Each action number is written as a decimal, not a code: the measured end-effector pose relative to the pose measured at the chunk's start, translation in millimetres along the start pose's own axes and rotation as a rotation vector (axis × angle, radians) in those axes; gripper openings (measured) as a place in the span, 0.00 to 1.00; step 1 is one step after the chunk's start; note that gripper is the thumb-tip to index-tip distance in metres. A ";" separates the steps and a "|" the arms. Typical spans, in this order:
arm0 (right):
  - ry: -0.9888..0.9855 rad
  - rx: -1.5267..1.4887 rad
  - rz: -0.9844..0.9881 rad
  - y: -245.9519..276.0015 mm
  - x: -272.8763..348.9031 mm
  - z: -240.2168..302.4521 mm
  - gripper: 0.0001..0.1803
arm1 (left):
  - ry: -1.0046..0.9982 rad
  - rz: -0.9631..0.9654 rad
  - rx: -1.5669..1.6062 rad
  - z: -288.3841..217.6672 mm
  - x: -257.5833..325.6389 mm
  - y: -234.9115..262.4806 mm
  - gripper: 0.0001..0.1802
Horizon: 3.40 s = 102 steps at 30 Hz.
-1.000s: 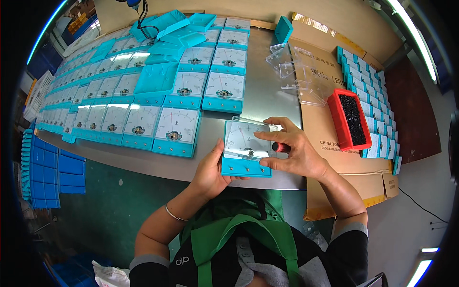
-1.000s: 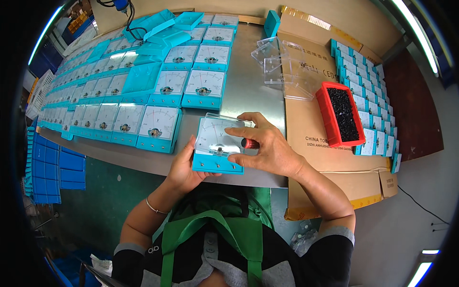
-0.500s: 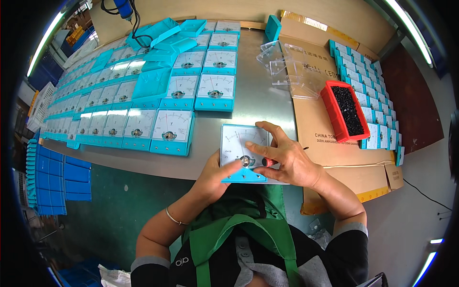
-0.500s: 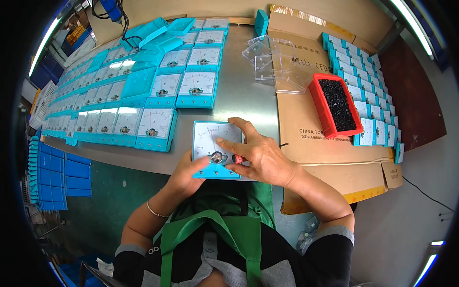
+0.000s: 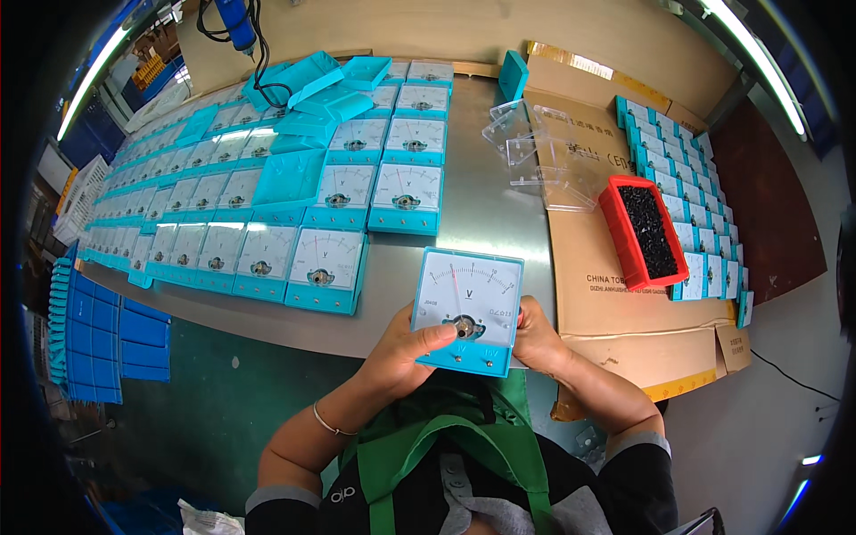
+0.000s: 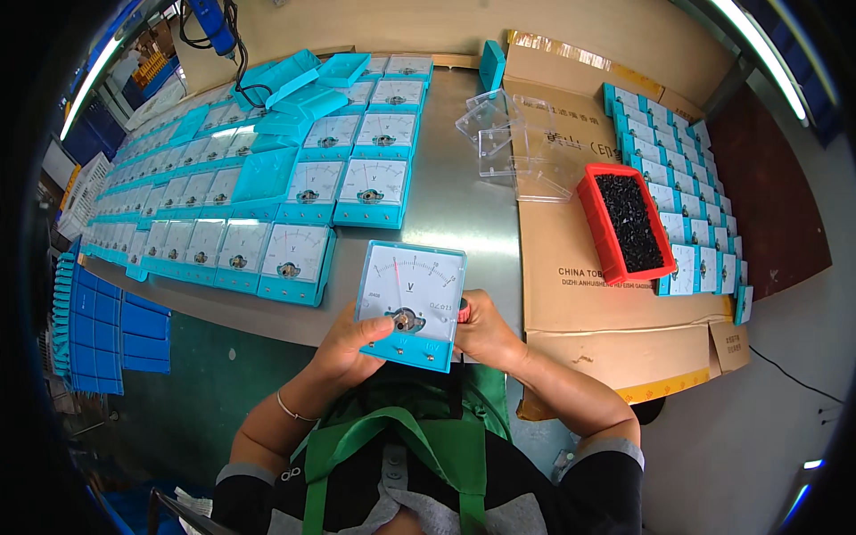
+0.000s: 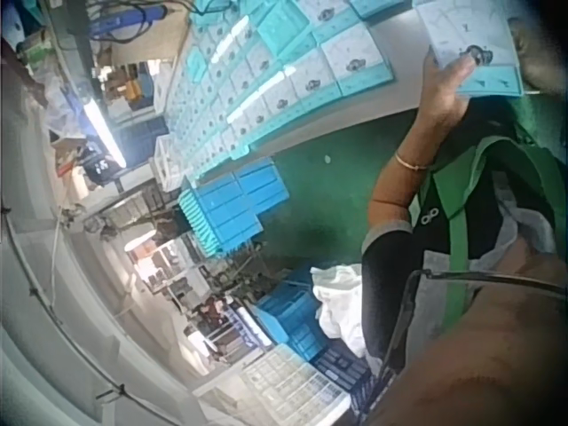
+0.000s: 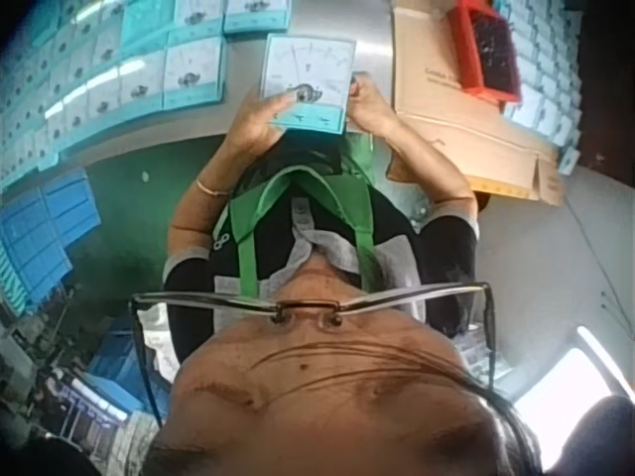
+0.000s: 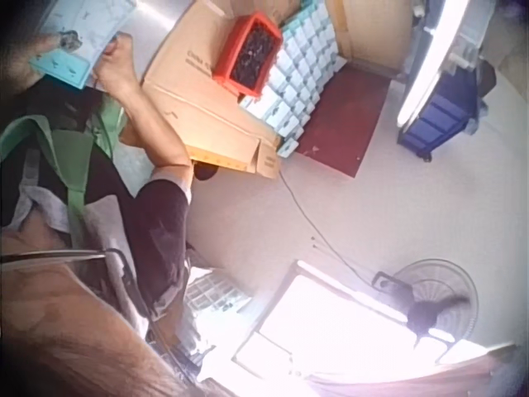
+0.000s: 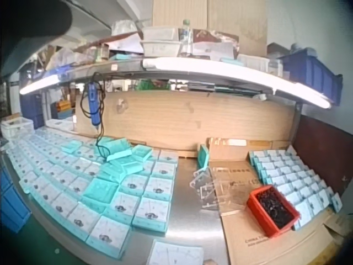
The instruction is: The person assembles teal-colored analog electrical meters at a factory workstation. They pick up a meter, use a screwdriver to tighten a central screw on the face, place a clear plastic cover over the dial, and secure the cover with screws. The person repeats this process for multiple units, stacking the finished meters on the table.
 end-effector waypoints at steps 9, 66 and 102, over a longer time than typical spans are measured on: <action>0.056 -0.081 -0.082 -6.0 1.7 -9.7 0.05 | 0.043 -0.013 0.060 3.7 -3.6 8.4 0.28; 0.539 1.394 -0.388 119.3 -90.3 131.6 0.15 | -0.094 0.064 0.075 -5.9 -35.0 48.3 0.51; -0.310 -0.061 0.170 6.5 -32.8 27.7 0.52 | -0.332 -0.080 -0.105 -33.4 -15.1 39.3 0.40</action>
Point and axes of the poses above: each hand's wrist, its own x-axis away from the middle knuckle, its own y-axis out of the back of the hand, z = x × y, the point moved 5 cm from there along -x, towards the middle knuckle, and after that the axes turned 1 degree about z, right-handed, at the moved point
